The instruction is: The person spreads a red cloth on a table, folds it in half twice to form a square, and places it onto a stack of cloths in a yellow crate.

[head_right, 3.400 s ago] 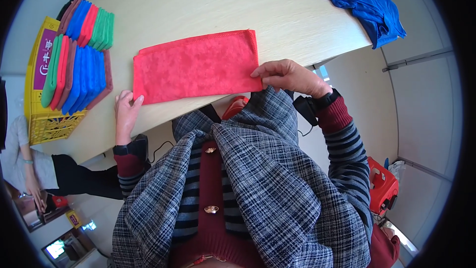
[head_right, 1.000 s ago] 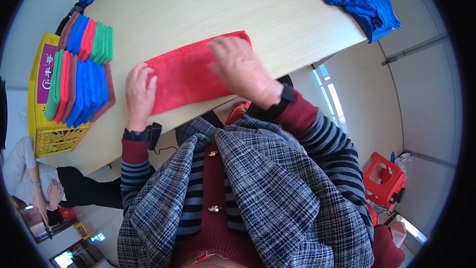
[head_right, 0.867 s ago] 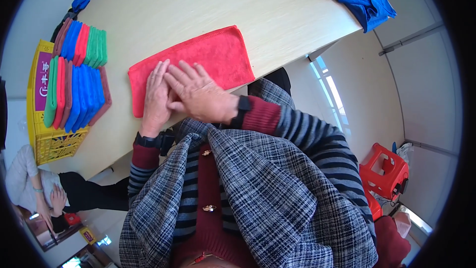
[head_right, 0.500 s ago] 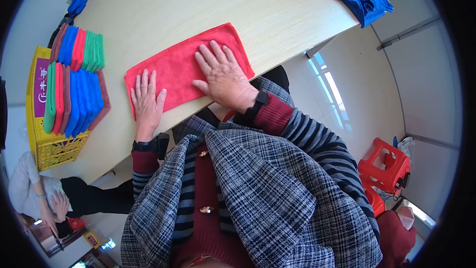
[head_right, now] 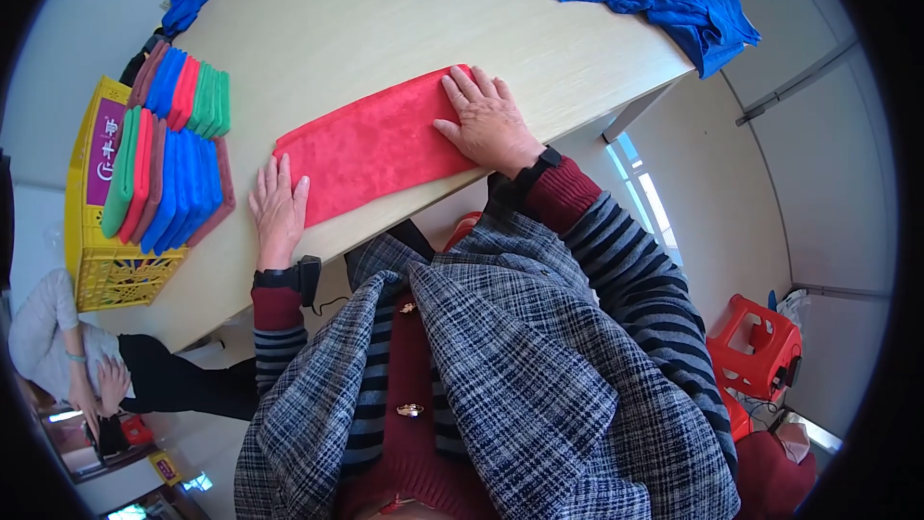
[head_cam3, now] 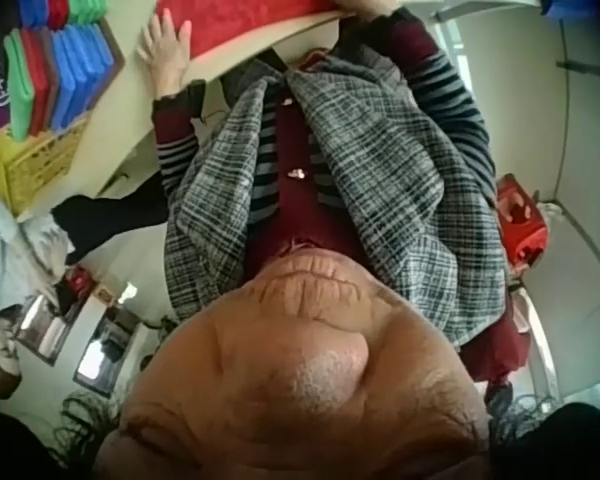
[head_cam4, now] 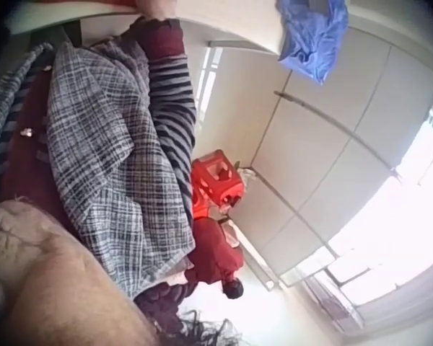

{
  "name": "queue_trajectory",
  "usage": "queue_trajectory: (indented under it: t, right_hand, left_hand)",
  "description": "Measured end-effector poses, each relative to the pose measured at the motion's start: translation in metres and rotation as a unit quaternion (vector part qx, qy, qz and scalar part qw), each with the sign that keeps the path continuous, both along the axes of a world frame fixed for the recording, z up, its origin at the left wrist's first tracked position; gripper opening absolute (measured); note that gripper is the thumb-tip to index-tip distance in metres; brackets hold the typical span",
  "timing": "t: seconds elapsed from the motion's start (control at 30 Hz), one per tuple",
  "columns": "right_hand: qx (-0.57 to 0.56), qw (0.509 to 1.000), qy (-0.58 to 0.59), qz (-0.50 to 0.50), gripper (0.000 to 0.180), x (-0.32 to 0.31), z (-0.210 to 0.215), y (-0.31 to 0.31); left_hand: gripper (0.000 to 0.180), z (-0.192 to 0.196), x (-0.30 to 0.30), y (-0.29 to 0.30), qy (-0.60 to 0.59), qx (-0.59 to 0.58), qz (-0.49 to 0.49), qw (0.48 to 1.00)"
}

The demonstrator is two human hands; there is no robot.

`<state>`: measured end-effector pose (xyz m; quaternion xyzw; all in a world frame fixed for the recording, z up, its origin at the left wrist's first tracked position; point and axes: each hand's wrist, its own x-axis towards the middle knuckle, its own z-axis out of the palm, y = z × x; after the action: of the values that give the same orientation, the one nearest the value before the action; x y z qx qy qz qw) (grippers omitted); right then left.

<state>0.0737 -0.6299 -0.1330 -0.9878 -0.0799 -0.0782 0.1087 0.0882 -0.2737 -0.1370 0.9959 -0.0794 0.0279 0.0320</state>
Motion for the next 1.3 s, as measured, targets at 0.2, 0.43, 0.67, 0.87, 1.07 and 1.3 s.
queue_trajectory:
  t: [0.2,0.43,0.67,0.87,1.07,1.3]
  right_hand:
    - [-0.026,1.0,-0.002,0.006,0.068,-0.016,0.014,0.036]
    - [-0.003,0.998,0.018,0.066,0.067,-0.007,-0.004,0.061]
    - [-0.019,0.996,-0.022,0.082,0.065,0.0,-0.011,0.034]
    - [-0.017,0.996,-0.019,0.091,0.063,0.003,-0.015,0.021]
    - [-0.014,0.997,-0.017,0.07,0.063,0.001,-0.016,0.009]
    - [-0.013,0.999,0.002,0.031,0.065,0.0,-0.012,0.007]
  left_hand:
    - [0.065,0.014,0.001,-0.027,-0.031,-0.03,-0.07,0.997]
    - [0.066,-0.005,0.022,-0.041,0.004,-0.013,-0.111,0.994]
    - [0.07,-0.013,0.009,-0.033,-0.004,-0.045,-0.07,0.997]
    - [0.071,-0.015,-0.014,-0.027,-0.001,-0.07,-0.057,0.996]
    - [0.071,-0.013,-0.031,-0.027,0.011,-0.063,-0.034,0.997]
    - [0.07,0.01,-0.035,-0.051,0.002,-0.035,-0.081,0.996]
